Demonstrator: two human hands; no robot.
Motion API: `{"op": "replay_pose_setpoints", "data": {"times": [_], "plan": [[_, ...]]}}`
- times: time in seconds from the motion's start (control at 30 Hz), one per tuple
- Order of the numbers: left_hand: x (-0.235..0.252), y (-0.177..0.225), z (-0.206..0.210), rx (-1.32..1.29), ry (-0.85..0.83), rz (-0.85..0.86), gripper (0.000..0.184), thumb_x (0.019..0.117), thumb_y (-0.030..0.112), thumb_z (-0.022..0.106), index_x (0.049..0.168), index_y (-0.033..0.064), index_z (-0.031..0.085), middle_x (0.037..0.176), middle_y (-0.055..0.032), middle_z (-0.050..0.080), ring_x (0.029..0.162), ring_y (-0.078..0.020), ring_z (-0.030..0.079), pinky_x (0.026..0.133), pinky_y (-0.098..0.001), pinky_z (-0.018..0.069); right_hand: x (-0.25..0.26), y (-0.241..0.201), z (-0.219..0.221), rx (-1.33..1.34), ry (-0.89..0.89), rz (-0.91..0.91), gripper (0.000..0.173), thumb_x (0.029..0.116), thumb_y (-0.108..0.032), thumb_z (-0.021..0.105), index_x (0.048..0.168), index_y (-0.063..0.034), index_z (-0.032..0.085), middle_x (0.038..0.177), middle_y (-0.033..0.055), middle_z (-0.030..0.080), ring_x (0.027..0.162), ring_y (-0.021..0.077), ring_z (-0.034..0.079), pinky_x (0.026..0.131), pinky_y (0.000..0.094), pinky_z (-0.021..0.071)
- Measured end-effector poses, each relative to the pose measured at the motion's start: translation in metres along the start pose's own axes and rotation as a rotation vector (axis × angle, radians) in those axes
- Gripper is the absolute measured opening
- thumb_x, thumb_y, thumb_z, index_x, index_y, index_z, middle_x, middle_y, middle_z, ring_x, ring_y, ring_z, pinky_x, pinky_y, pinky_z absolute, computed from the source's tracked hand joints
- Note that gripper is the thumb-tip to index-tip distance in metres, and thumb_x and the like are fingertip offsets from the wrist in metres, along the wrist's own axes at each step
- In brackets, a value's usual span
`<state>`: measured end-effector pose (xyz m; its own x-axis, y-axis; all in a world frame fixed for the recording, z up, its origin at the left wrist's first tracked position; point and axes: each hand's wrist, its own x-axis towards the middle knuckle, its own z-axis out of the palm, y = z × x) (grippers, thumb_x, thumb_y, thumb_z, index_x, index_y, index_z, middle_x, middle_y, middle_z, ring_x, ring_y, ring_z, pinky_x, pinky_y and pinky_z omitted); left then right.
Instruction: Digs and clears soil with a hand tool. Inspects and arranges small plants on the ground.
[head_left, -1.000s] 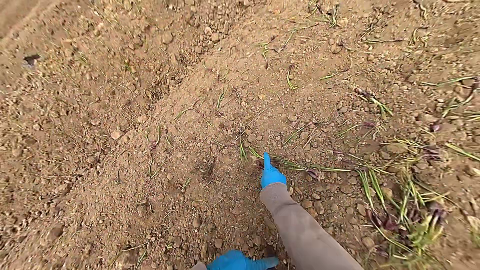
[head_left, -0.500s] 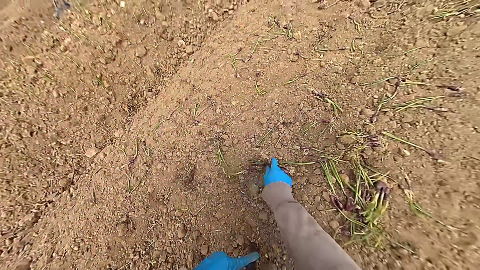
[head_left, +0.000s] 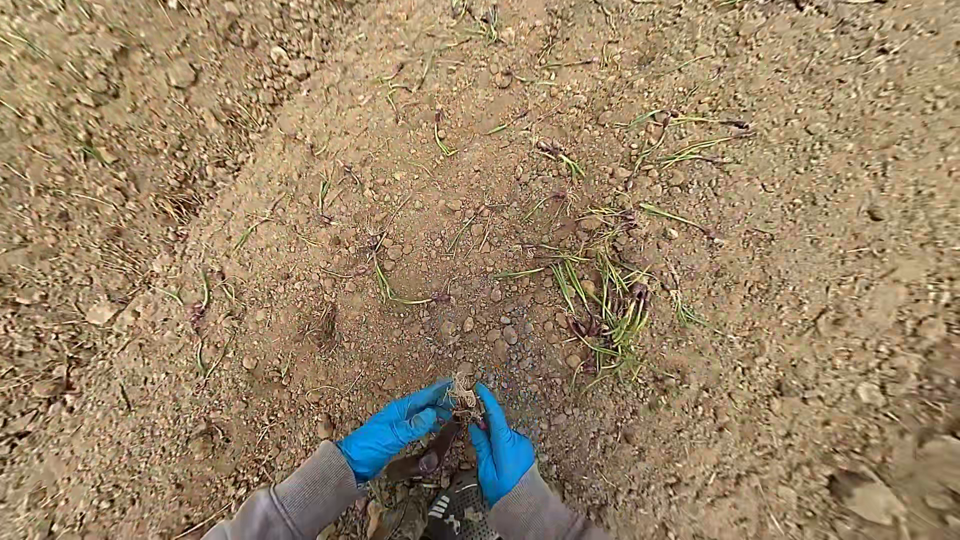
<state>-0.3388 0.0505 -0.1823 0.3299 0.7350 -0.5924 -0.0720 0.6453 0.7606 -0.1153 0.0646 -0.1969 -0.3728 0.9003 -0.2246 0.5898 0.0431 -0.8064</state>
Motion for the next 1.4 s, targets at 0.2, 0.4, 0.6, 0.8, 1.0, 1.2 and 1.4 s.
{"op": "replay_pose_setpoints", "data": {"times": [0.2,0.4,0.6,0.8,1.0,1.2,1.4], "plan": [[0.027,0.019,0.046,0.152,0.170,-0.195,0.017,0.0987,0.023,0.068,0.101,0.0062,0.068,0.082,-0.0020,0.070,0.072,-0.0099,0.066,0.070,-0.0275,0.0568,-0.022,-0.009,0.007,0.159,0.137,0.287,0.038,0.1043,-0.031,0.054,0.121,-0.0034,0.074,0.088,0.0138,0.078,0.084,0.0311,0.077,0.077,0.0559,0.0604],[0.045,0.030,0.052,0.316,0.169,-0.202,0.015,0.1036,0.009,0.058,0.113,0.0020,0.067,0.092,-0.0072,0.074,0.075,-0.0142,0.069,0.071,-0.0285,0.0578,-0.033,0.025,-0.035,0.126,0.033,0.343,0.034,0.1058,-0.030,0.053,0.118,-0.0067,0.074,0.091,0.0129,0.077,0.088,0.0314,0.075,0.082,0.0568,0.0584],[0.064,0.040,0.057,0.262,0.206,-0.186,0.021,0.1061,0.010,0.053,0.114,-0.0011,0.069,0.094,-0.0113,0.074,0.073,-0.0174,0.071,0.070,-0.0302,0.0607,-0.025,0.032,-0.054,0.210,0.169,0.429,0.032,0.1065,-0.028,0.057,0.122,-0.0056,0.073,0.098,0.0126,0.076,0.091,0.0272,0.074,0.086,0.0526,0.0584],[0.064,0.043,0.069,0.288,0.182,-0.117,0.013,0.1018,0.004,0.059,0.101,-0.0009,0.071,0.083,-0.0077,0.072,0.069,-0.0130,0.068,0.066,-0.0267,0.0589,0.001,0.008,-0.053,0.244,-0.222,0.573,0.039,0.1063,-0.033,0.059,0.139,-0.0125,0.061,0.118,0.0154,0.074,0.113,0.0326,0.070,0.101,0.0550,0.0517],[0.070,0.039,0.058,0.250,0.340,-0.190,0.018,0.1044,0.011,0.057,0.108,-0.0022,0.069,0.086,-0.0115,0.074,0.070,-0.0173,0.071,0.066,-0.0295,0.0597,-0.019,0.070,-0.080,-0.035,-0.001,0.694,0.038,0.1093,-0.032,0.052,0.137,-0.0107,0.066,0.120,0.0154,0.074,0.114,0.0340,0.070,0.100,0.0576,0.0517],[0.075,0.047,0.063,0.206,0.284,-0.237,0.018,0.1053,0.009,0.054,0.115,-0.0017,0.065,0.100,-0.0131,0.077,0.087,-0.0208,0.076,0.076,-0.0324,0.0614,-0.025,0.081,-0.073,-0.076,0.165,0.715,0.050,0.1083,-0.027,0.051,0.158,-0.0263,0.045,0.106,0.0165,0.076,0.097,0.0366,0.074,0.088,0.0603,0.0557],[0.073,0.047,0.077,0.135,0.271,-0.168,0.018,0.1054,0.009,0.054,0.112,0.0001,0.068,0.101,-0.0111,0.074,0.084,-0.0183,0.072,0.075,-0.0332,0.0611,-0.002,-0.002,-0.043,0.218,-0.098,0.573,0.048,0.1027,-0.044,0.062,0.141,-0.0141,0.064,0.139,0.0095,0.065,0.127,0.0263,0.063,0.108,0.0513,0.0484]]}}
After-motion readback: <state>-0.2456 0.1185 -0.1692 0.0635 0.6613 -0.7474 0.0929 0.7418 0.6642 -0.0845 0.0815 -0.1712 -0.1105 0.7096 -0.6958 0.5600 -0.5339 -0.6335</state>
